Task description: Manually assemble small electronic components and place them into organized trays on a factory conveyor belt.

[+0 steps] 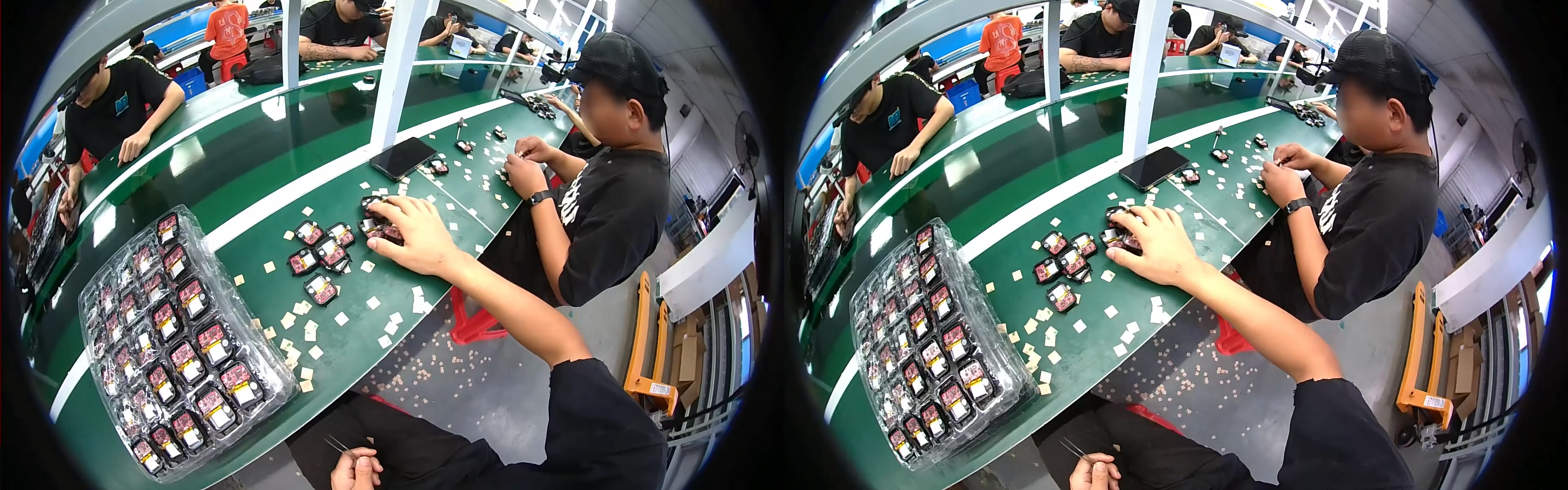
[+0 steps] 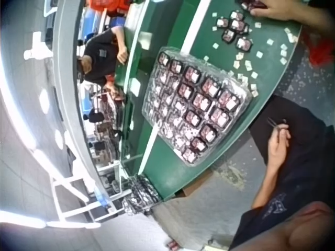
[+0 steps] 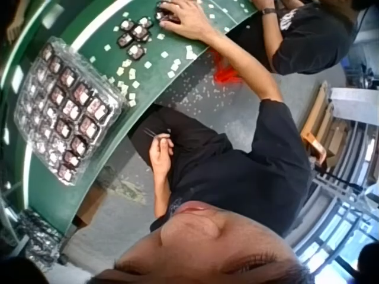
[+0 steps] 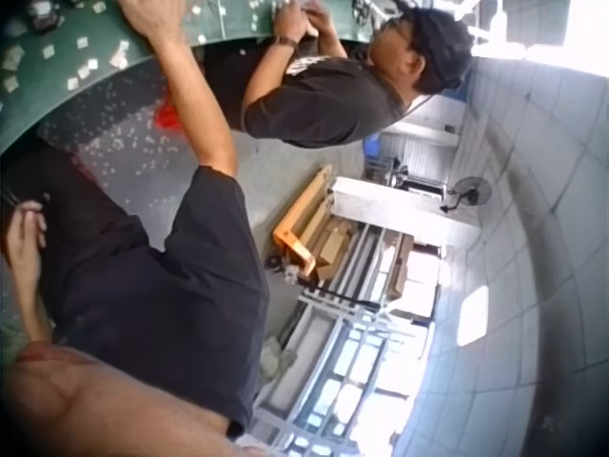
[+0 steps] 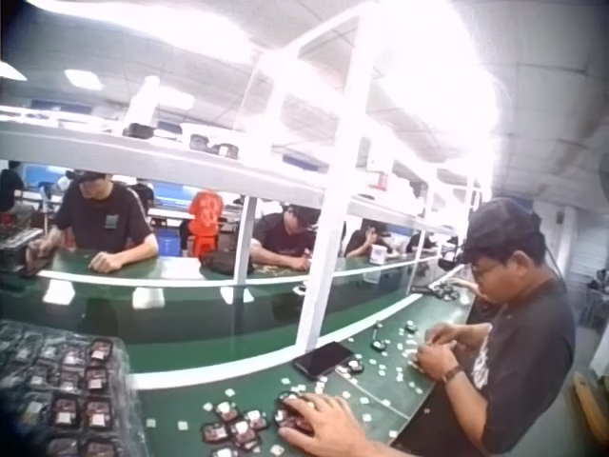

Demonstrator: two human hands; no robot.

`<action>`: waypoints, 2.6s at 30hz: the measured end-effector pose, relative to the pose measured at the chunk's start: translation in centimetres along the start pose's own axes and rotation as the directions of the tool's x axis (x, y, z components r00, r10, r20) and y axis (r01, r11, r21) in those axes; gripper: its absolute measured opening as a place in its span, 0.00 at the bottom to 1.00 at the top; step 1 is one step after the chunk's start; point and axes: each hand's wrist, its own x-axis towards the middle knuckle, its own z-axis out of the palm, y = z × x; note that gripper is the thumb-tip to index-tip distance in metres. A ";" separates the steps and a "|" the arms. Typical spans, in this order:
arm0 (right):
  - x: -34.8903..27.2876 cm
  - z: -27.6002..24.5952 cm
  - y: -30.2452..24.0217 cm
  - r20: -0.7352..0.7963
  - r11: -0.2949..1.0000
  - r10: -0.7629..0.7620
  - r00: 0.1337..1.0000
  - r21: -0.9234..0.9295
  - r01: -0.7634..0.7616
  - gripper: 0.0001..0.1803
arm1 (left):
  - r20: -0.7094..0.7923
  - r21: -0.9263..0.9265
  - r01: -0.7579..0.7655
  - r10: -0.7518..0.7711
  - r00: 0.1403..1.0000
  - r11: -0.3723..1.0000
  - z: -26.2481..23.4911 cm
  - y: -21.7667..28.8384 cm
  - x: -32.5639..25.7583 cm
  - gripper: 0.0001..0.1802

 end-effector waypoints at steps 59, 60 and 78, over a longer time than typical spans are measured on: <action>-0.6 -1.3 2.0 -0.034 0.845 0.330 0.943 0.455 -0.280 0.25 | -0.078 -0.054 -0.021 0.017 0.997 0.998 -0.7 0.0 0.9 0.14; -1.6 -1.8 1.5 -0.197 0.959 0.214 0.957 0.230 -0.167 0.24 | -0.091 -0.058 -0.012 0.007 0.996 0.998 -0.5 0.0 0.8 0.14; -7.6 -3.5 -17.8 0.144 0.837 0.092 0.985 0.525 -0.155 0.09 | 0.005 0.177 -0.183 0.186 0.983 0.967 2.9 3.1 1.9 0.22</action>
